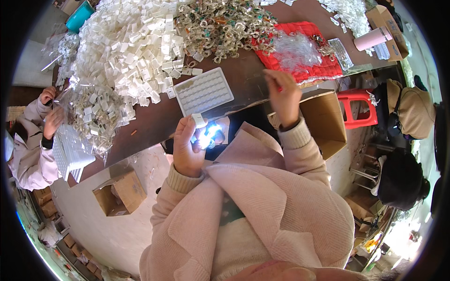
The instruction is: The person assembles small keychains by hand, attaching metal rings to white plastic tags and placing them into a tray. The person repeatedly picks up tags and rings, connects them, and arranges the finished items in a compartmentalized tray on the table.
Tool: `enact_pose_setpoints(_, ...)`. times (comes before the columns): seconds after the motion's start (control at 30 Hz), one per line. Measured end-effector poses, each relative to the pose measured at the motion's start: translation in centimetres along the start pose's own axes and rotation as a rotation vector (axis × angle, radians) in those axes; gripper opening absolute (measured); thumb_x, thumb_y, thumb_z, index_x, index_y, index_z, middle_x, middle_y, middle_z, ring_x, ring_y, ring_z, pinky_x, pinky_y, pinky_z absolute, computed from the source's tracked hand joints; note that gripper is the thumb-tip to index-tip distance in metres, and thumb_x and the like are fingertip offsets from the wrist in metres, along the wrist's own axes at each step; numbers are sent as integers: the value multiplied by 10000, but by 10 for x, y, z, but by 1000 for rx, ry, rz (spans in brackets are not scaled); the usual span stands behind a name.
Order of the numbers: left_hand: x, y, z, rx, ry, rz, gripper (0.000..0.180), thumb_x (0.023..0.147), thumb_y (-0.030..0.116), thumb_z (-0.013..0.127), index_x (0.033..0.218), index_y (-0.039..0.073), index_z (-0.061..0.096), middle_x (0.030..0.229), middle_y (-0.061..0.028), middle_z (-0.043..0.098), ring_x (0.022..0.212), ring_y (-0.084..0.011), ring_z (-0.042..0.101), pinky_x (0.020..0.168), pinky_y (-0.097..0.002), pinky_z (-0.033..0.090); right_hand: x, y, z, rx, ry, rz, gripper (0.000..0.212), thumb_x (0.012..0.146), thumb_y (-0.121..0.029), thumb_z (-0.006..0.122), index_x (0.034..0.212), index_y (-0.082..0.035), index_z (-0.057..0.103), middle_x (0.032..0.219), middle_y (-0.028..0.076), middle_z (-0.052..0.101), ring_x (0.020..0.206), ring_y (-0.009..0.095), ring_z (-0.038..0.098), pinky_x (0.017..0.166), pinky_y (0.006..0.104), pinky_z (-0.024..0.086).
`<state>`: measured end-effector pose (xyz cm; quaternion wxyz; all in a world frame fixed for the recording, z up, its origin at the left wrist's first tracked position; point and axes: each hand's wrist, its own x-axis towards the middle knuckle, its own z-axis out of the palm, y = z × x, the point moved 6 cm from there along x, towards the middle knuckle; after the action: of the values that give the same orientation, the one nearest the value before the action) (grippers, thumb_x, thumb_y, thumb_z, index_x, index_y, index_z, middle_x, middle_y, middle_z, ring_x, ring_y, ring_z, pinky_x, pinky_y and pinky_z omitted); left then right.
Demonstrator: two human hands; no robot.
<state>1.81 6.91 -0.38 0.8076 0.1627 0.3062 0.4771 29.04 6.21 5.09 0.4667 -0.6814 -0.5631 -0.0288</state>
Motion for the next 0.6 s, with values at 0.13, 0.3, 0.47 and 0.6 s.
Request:
enact_pose_setpoints(0.13, 3, -3, 8, -56, -115, -8, 143, 993, 149, 621, 1090, 45, 644, 961, -79, 696, 662, -36, 454, 431, -150, 301, 16, 56, -22, -5, 50, 145, 168, 846, -22, 727, 1011, -45, 745, 851, 133, 691, 720, 266, 668, 665, 338, 532)
enact_pose_setpoints(0.3, 4, -5, 4, -15, -66, -4, 158, 990, 159, 634, 1096, 42, 650, 978, -97, 701, 649, -39, 469, 437, -153, 306, 27, 71, -14, -93, -150, 60, 208, 843, -41, 710, 1040, -90, 754, 881, 134, 675, 779, 302, 677, 670, 382, 533)
enact_pose_setpoints(0.47, 4, -3, 6, -32, -79, -4, 159, 984, 143, 638, 1104, 40, 658, 987, -90, 701, 660, -44, 477, 435, -149, 315, 29, 70, -7, -196, -251, 5, 178, 848, -69, 691, 1006, -117, 756, 919, 100, 667, 819, 323, 673, 683, 414, 532)
enact_pose_setpoints(0.6, 3, -4, 10, -33, -73, -9, 185, 972, 121, 641, 1132, 27, 647, 976, -68, 676, 679, -45, 480, 438, -145, 316, 27, 62, -9, -178, -232, -65, 104, 855, -51, 684, 945, -87, 723, 929, 98, 665, 815, 322, 672, 684, 400, 534)
